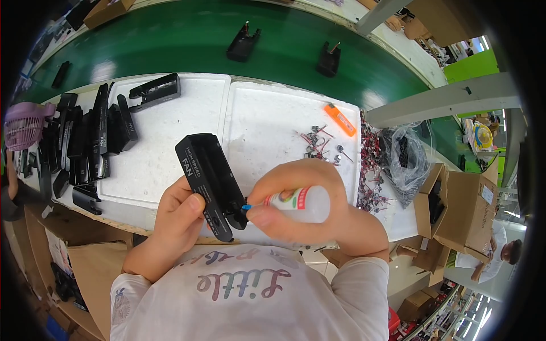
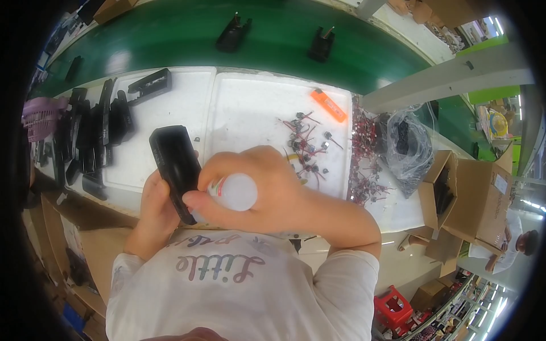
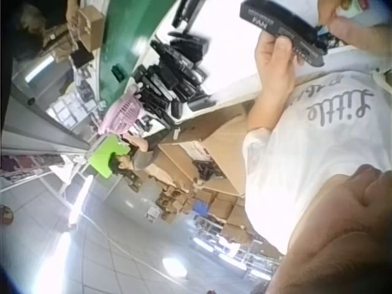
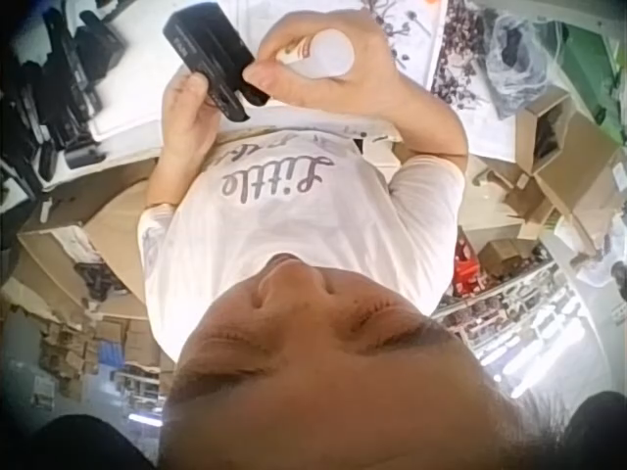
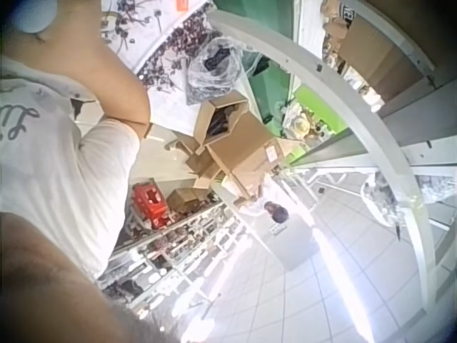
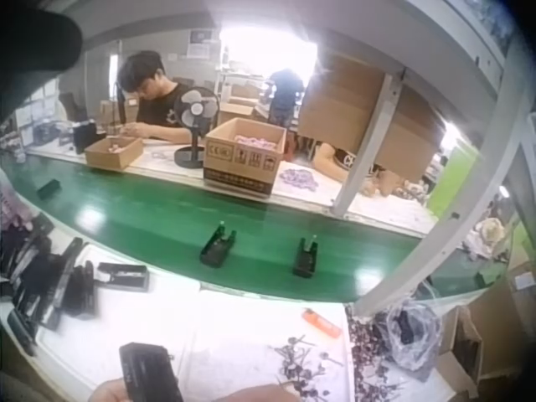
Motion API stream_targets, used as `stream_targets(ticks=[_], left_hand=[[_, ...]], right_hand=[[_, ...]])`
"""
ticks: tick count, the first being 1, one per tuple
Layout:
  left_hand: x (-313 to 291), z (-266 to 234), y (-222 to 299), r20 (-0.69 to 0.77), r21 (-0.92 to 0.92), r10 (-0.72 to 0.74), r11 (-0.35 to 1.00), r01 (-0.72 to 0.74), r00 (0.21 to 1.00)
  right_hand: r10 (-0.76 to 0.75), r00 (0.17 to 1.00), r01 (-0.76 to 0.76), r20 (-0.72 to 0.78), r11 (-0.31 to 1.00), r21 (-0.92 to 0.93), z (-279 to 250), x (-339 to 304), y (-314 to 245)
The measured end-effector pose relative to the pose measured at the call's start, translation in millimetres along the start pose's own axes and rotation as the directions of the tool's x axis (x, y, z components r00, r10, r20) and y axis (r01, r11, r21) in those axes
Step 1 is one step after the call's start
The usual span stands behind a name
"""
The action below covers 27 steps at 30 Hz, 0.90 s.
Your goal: The person assembles electronic components by applying glue from a bottle to plastic housings, then inserting small electronic components and small screws into the housings by hand and with tweezers.
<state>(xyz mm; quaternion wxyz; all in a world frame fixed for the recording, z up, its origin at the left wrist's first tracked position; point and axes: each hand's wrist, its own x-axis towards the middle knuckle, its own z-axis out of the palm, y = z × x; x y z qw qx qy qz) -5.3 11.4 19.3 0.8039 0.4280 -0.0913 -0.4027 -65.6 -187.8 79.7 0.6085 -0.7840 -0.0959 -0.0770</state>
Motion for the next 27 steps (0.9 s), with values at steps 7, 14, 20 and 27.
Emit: stream_targets(ticks=[7, 14, 20, 27], left_hand=[[-1, 4, 0, -0.041, 0.005, 0.014, 1.000, -0.014, 0.999], [-2, 1, 1, -0.001, 0.003, -0.001, 1.000, 0.001, 1.000], [-1, 2, -1, -0.019, -0.022, 0.012, 1.000, -0.013, 1.000], [-7, -5, -3, 0.019, -0.117, 0.029, 0.993, -0.027, 0.999]], right_hand=[[-0.079, 0.997, 0.078, -0.008, 0.996, -0.043, 4, 0, 4], [-0.050, 0.999, 0.050, -0.005, 0.998, -0.046, 4, 0, 5], [-0.042, 0.999, 0.042, 0.004, 0.999, -0.031, 1, 0, 3], [0.089, 0.955, -0.142, -0.283, 0.975, -0.172, -25, 20, 19]])
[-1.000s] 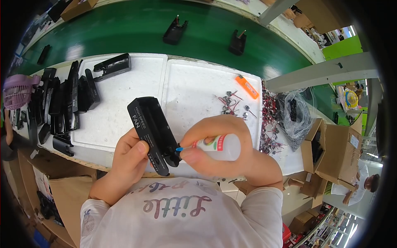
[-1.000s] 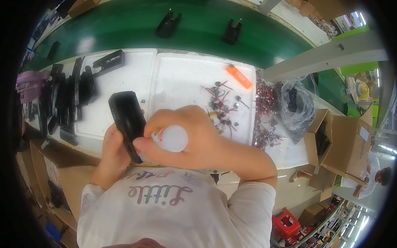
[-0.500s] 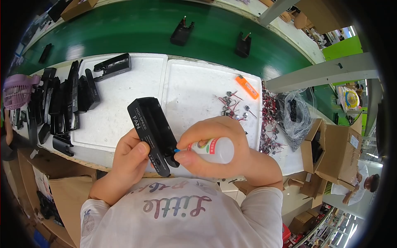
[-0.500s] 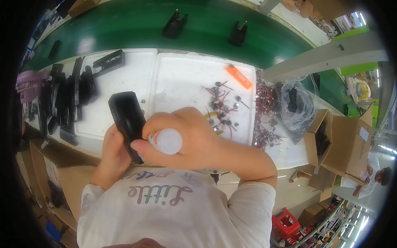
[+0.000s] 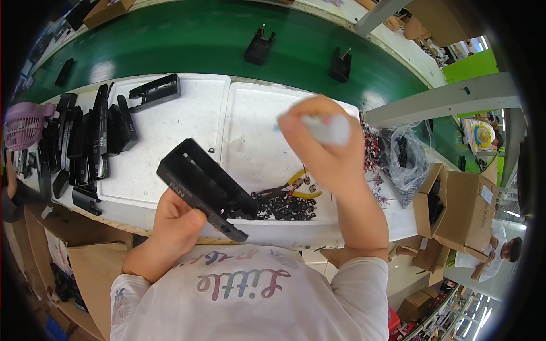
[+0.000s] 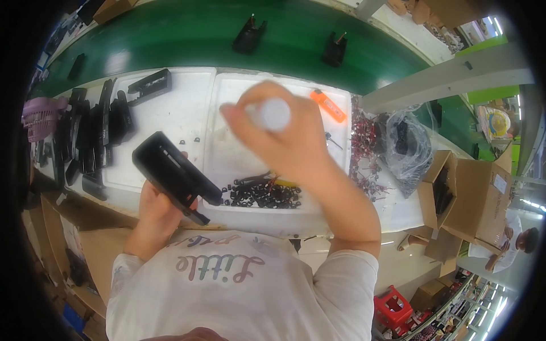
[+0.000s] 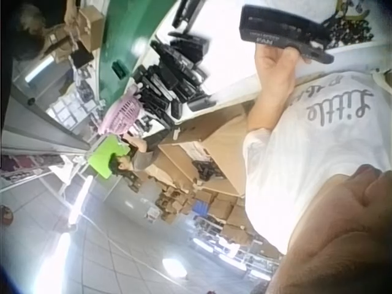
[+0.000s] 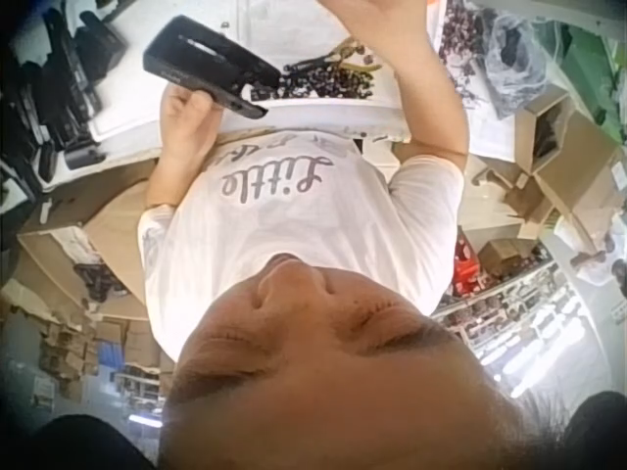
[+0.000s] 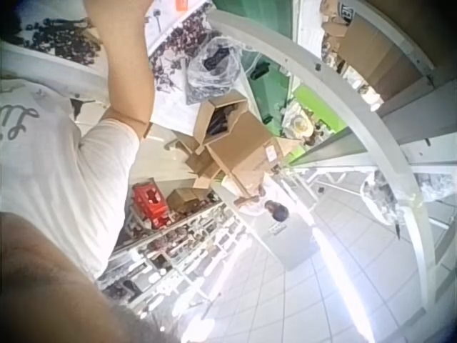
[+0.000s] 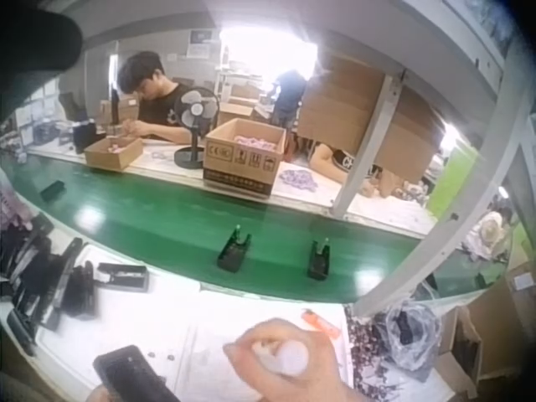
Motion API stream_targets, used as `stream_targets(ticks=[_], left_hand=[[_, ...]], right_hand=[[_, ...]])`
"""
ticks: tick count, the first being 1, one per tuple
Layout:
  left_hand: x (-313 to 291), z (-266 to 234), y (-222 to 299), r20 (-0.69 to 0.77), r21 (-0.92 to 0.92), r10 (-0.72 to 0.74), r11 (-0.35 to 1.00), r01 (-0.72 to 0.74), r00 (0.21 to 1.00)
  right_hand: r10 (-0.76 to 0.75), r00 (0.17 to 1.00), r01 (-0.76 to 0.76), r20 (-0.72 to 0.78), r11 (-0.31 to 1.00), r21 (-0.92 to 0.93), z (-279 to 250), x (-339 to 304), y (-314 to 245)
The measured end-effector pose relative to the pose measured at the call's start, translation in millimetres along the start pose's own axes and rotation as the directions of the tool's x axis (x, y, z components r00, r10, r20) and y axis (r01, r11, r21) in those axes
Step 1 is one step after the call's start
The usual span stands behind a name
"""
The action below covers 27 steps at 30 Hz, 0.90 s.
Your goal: The person assembles electronic components by applying glue from a bottle to plastic housings, then inserting small electronic components and small screws into the housings by hand and with tweezers.
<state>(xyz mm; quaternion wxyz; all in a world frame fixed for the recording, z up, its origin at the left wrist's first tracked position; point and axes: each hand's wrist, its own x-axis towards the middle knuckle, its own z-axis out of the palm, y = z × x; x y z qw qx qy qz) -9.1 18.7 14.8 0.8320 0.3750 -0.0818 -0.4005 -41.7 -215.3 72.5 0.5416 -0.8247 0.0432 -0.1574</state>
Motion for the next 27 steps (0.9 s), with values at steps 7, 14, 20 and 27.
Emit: stream_targets(ticks=[7, 14, 20, 27], left_hand=[[-4, -1, -4, -0.071, 0.073, 0.007, 0.997, -0.002, 0.997], [1, -6, 0, 0.075, 0.050, 0.134, 0.989, -0.138, 0.988], [5, -8, -1, 0.105, 0.094, 0.254, 0.960, -0.264, 0.961], [14, 2, -8, 0.183, -0.102, 0.129, 0.988, -0.112, 0.975]], right_hand=[[-0.252, 0.938, 0.345, 0.239, 0.595, -0.726, 4, 33, 83], [-0.271, 0.945, 0.318, 0.183, 0.632, -0.707, -19, 37, 90], [0.366, 0.883, -0.009, 0.293, 0.637, -0.771, -45, -8, 37], [0.337, 0.899, 0.040, 0.281, 0.576, -0.817, -29, -56, 38]])
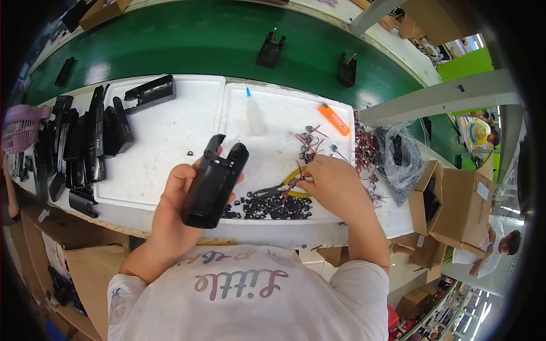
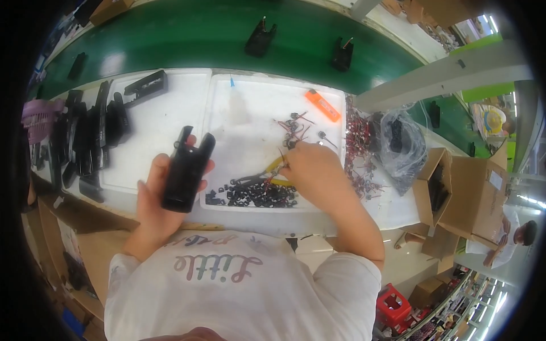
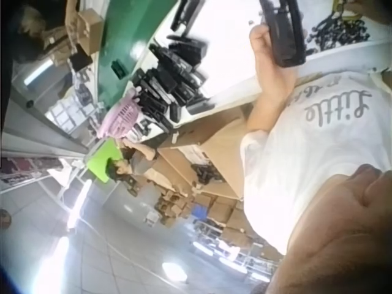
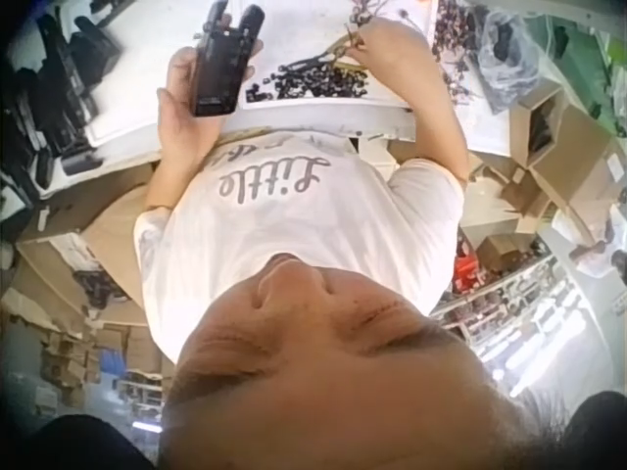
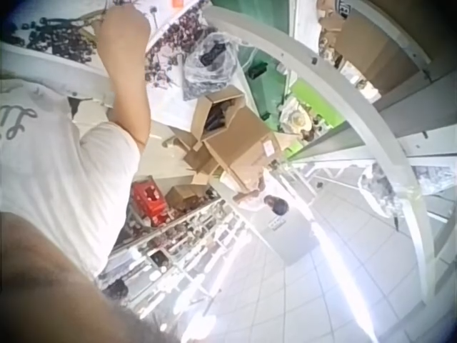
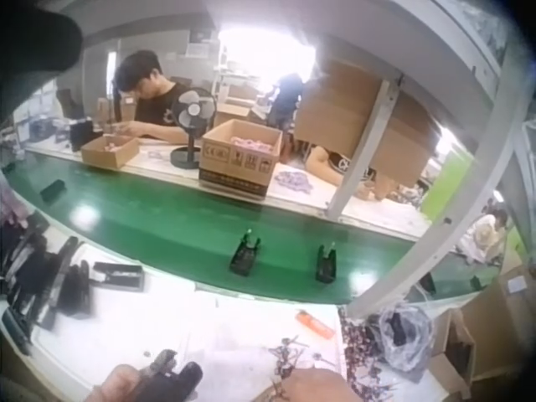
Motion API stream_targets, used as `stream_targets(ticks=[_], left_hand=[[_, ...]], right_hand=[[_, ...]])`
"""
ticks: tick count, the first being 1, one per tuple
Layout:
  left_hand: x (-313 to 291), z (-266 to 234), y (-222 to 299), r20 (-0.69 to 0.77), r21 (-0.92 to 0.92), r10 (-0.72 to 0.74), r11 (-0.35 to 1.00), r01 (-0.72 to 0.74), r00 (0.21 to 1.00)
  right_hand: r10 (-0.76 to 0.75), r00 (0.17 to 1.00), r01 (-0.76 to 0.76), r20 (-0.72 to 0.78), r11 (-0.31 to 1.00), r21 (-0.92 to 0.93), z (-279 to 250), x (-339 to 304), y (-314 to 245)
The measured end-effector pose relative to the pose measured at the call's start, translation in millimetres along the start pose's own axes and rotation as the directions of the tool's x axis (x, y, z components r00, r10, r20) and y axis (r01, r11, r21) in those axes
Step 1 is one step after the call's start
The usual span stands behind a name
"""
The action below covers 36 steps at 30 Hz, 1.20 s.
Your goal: The person assembles electronic components by applying glue from a bottle to plastic housings, then inserting small electronic components and small screws into the housings by hand and with tweezers.
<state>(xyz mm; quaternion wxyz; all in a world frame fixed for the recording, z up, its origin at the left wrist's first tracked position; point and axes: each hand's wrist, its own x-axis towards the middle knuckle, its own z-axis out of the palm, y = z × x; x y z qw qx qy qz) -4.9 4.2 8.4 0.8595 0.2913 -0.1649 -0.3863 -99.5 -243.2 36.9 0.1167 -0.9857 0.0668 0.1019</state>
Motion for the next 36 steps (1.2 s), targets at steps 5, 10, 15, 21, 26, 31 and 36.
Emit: stream_targets(ticks=[5, 10, 15, 21, 26, 31, 36], left_hand=[[1, 6, -4, -0.097, -0.216, -0.206, 0.959, 0.182, 0.974], [0, 10, -2, -0.048, -0.265, -0.284, 0.928, 0.262, 0.958], [-3, 7, -1, -0.042, -0.261, -0.279, 0.930, 0.259, 0.959], [-2, 8, -7, -0.062, -0.199, -0.266, 0.948, 0.249, 0.962], [-3, 8, -12, -0.078, -0.090, -0.285, 0.956, 0.278, 0.955], [1, 14, -18, -0.072, 0.320, -0.097, 0.941, 0.115, 0.993], [0, 4, -26, -0.075, 0.441, 0.017, 0.897, 0.018, 0.997]], right_hand=[[0.077, 0.997, -0.078, 0.016, 0.996, 0.039, 8, 4, 3], [-0.016, 0.999, 0.016, -0.029, 1.000, 0.010, 10, 1, 2], [-0.063, 0.996, 0.060, -0.070, 0.998, -0.036, 7, 0, 1], [-0.041, 0.988, 0.132, -0.152, 0.740, 0.659, -19, 0, -20], [-0.105, 0.965, 0.259, -0.238, 0.271, 0.927, -8, 7, -46], [-0.090, 0.962, 0.272, -0.257, 0.251, 0.929, 2, 7, -66], [-0.099, 0.954, 0.298, -0.282, 0.364, 0.882, -3, 8, -77]])
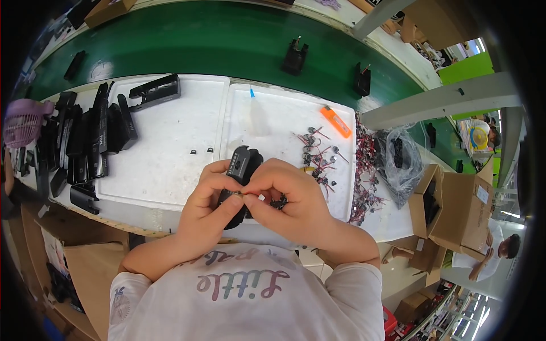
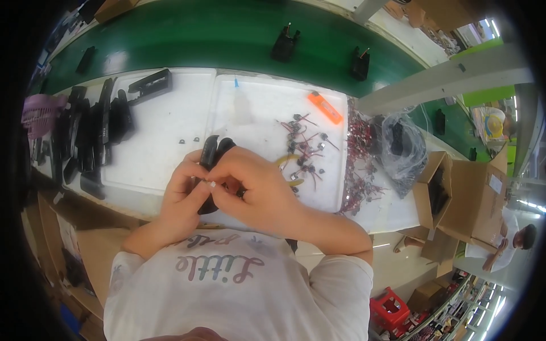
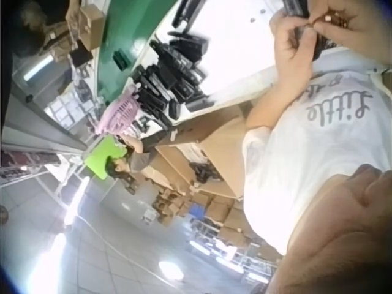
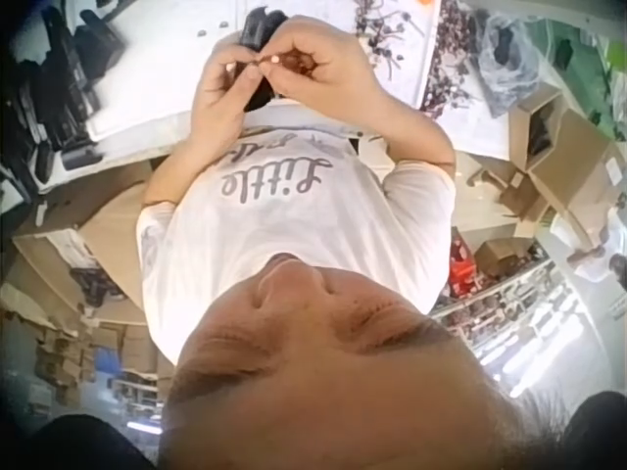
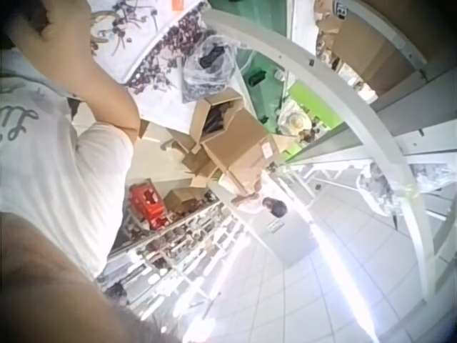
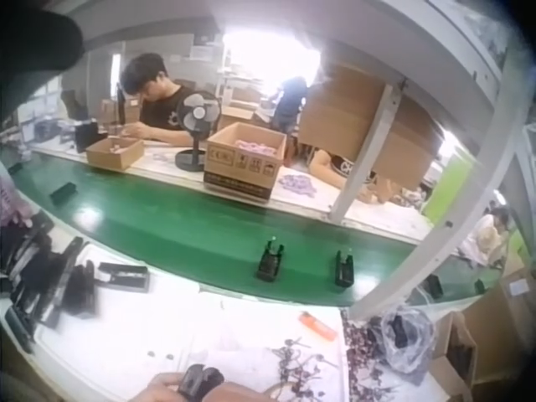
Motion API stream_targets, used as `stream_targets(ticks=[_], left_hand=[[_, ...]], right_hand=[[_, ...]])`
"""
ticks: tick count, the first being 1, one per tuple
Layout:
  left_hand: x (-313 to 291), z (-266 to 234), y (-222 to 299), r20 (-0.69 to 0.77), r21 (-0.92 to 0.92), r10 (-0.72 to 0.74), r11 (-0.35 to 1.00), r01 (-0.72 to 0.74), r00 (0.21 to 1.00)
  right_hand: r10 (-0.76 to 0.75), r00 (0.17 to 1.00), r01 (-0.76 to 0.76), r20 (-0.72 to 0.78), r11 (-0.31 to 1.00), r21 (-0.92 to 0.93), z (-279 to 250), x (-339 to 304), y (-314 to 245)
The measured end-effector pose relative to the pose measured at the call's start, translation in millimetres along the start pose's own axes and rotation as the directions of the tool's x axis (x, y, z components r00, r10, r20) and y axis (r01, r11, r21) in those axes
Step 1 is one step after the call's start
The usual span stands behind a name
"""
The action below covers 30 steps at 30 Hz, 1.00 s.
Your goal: The person assembles electronic components by applying glue from a bottle to plastic housings, then inserting small electronic components and small screws into the housings by hand and with tweezers.
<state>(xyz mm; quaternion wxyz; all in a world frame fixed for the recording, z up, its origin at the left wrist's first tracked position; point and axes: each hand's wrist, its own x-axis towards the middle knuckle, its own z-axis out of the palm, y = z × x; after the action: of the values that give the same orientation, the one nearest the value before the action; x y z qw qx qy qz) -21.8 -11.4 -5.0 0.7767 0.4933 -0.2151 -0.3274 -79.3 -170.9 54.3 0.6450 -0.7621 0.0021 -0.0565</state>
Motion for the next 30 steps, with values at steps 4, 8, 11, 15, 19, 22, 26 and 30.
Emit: stream_targets(ticks=[4, 8, 11, 15, 19, 22, 26, 30], left_hand=[[-2, -6, 1, 0.015, 0.283, 0.073, 0.956, -0.075, 0.997], [-1, 7, 9, -0.109, 0.020, 0.036, 0.999, -0.034, 0.993], [0, 8, 19, -0.092, -0.237, -0.197, 0.956, 0.170, 0.976], [0, 11, 19, -0.130, -0.284, -0.280, 0.930, 0.235, 0.951], [-1, 10, 19, -0.111, -0.289, -0.284, 0.926, 0.242, 0.952], [-1, 8, 19, -0.091, -0.287, -0.283, 0.926, 0.247, 0.955], [-2, 8, 17, -0.102, -0.277, -0.285, 0.928, 0.248, 0.953], [-2, 9, 15, -0.119, -0.253, -0.282, 0.936, 0.246, 0.952]], right_hand=[[-0.145, 0.988, 0.151, 0.043, 0.941, -0.301, -4, 2, -1], [-0.175, 0.983, 0.180, 0.052, 0.874, -0.451, -12, 7, -3], [-0.258, 0.966, 0.220, -0.017, 0.852, -0.474, -16, 14, -1], [-0.295, 0.955, 0.250, -0.009, 0.825, -0.507, -14, 20, 2], [-0.307, 0.952, 0.260, -0.004, 0.812, -0.523, -9, 22, 5], [-0.315, 0.949, 0.272, 0.014, 0.795, -0.542, -9, 24, 7], [-0.307, 0.951, 0.269, 0.015, 0.805, -0.529, -8, 25, 7], [-0.316, 0.949, 0.278, 0.021, 0.800, -0.531, -7, 26, 8]])
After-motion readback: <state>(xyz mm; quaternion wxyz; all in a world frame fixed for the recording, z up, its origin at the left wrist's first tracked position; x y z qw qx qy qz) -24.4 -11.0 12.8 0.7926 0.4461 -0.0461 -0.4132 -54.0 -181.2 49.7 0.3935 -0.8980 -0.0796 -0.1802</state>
